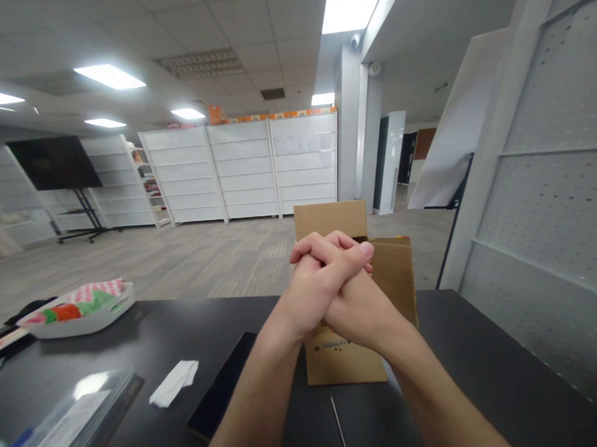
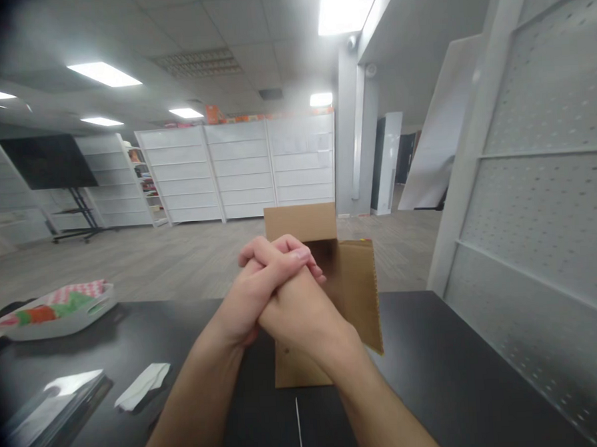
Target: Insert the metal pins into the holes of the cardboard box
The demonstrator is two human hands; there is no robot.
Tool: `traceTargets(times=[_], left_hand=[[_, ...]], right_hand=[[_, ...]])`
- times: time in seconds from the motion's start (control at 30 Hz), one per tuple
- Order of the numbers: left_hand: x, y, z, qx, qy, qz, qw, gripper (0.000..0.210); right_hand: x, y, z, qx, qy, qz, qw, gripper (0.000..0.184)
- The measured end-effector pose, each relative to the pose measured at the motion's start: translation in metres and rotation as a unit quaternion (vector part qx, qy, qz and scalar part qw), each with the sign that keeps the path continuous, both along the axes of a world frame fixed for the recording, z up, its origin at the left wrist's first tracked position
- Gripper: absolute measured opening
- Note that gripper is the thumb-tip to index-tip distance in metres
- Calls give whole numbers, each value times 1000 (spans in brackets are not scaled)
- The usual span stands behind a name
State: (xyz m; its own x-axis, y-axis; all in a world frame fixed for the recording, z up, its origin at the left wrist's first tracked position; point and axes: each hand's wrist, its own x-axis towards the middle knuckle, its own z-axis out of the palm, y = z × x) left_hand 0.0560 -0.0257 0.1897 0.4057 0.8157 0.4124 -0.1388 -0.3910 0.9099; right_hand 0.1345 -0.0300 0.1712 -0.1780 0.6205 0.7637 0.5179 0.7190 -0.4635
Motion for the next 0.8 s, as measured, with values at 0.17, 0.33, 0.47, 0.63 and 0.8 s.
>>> traceTargets(times=[0.17, 0.33, 0.47, 0.63, 0.8], left_hand=[[-2, 6, 1, -53, -32, -23, 998, 27], [-8, 5, 4, -52, -17, -48, 997, 28], [-10, 0, 7, -10, 11, -46, 999, 31], [-9, -6, 9, 64, 53, 18, 996, 31], [-2, -5, 5, 84, 70, 70, 992, 25]], right_hand=[[-5, 6, -2, 1, 95, 36, 995, 24], [-14, 4, -4, 13, 132, 44, 990, 21], [-16, 1, -3, 35, 140, 49, 988, 21], [-7, -3, 2, 36, 78, 87, 992, 27], [5, -4, 3, -16, -21, 89, 996, 38]])
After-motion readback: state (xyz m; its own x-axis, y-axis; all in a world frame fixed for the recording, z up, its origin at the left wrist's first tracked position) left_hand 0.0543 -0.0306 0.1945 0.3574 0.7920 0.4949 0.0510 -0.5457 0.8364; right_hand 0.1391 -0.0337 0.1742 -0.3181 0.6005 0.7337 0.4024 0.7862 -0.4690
